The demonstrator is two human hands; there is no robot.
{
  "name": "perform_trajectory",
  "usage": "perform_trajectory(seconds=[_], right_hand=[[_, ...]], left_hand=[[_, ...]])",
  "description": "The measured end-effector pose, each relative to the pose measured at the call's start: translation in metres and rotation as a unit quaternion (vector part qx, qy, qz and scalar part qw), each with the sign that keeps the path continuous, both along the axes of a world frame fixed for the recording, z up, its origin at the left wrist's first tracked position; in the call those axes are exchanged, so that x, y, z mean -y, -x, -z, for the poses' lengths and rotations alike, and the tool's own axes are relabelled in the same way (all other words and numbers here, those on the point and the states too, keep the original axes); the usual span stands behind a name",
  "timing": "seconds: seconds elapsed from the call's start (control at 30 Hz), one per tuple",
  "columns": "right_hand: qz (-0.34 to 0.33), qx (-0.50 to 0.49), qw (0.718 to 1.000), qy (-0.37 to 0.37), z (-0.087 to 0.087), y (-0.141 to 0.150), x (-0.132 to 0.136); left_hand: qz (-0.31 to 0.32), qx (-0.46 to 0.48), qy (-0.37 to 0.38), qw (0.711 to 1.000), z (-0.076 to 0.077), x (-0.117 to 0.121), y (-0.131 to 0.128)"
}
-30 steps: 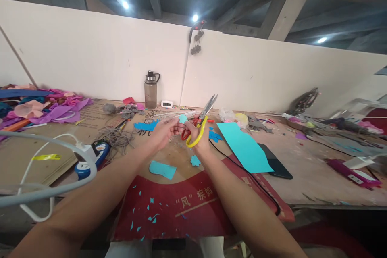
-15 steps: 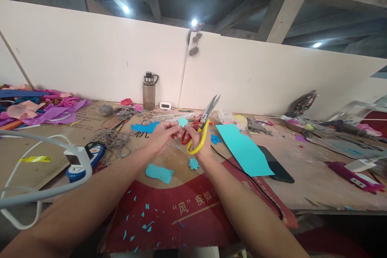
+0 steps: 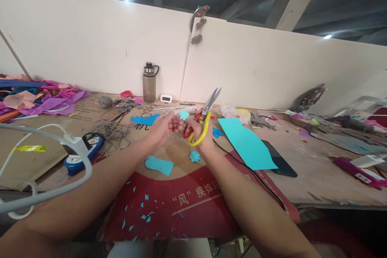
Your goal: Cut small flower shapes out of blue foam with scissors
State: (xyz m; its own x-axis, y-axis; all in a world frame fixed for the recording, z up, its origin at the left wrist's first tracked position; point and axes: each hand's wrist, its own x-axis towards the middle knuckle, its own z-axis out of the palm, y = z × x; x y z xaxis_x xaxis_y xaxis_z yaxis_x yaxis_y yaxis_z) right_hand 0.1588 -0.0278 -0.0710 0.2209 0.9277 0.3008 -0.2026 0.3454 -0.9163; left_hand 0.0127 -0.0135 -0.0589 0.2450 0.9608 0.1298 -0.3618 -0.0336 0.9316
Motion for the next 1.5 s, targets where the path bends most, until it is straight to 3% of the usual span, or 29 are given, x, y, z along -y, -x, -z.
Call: perform_trajectory(seconds=[0.1,0.2,0.33,0.43,0.63,0.87,1.27,1.37,1.5], right_hand=[[0.044,-0.006,0.999,-0.028,-0.002,0.001,0.003],[0.022,0.022,0.999,-0.022,-0.002,0.001,0.002],[-0.007,0.007,1.000,-0.018,0.001,-0.004,-0.008],[0.021,-0.006,1.000,-0.014,0.002,-0.014,-0.015],[0.042,-0.014,0.999,-0.017,0.000,-0.032,-0.022],[0.056,0.014,0.998,-0.007,0.001,-0.032,-0.023],[0.077,0.037,0.996,-0.007,-0.005,-0.034,-0.023],[0.073,0.050,0.996,0.005,-0.006,-0.033,-0.020],[0.064,0.051,0.997,0.008,-0.004,-0.032,-0.021]], left_hand=[[-0.001,-0.041,-0.033,0.999,0.000,-0.004,0.002],[-0.013,-0.077,-0.067,0.995,-0.001,-0.009,0.005],[-0.035,-0.088,-0.053,0.994,-0.002,-0.015,0.011],[-0.037,-0.115,-0.039,0.992,0.000,-0.019,0.014],[0.000,-0.163,-0.032,0.986,0.002,-0.022,0.014],[0.029,-0.219,-0.044,0.974,0.004,-0.019,0.010],[0.077,-0.291,-0.063,0.951,-0.002,0.014,-0.014],[0.130,-0.335,-0.074,0.930,-0.001,0.025,-0.025],[0.144,-0.421,-0.109,0.889,0.000,0.033,-0.031]])
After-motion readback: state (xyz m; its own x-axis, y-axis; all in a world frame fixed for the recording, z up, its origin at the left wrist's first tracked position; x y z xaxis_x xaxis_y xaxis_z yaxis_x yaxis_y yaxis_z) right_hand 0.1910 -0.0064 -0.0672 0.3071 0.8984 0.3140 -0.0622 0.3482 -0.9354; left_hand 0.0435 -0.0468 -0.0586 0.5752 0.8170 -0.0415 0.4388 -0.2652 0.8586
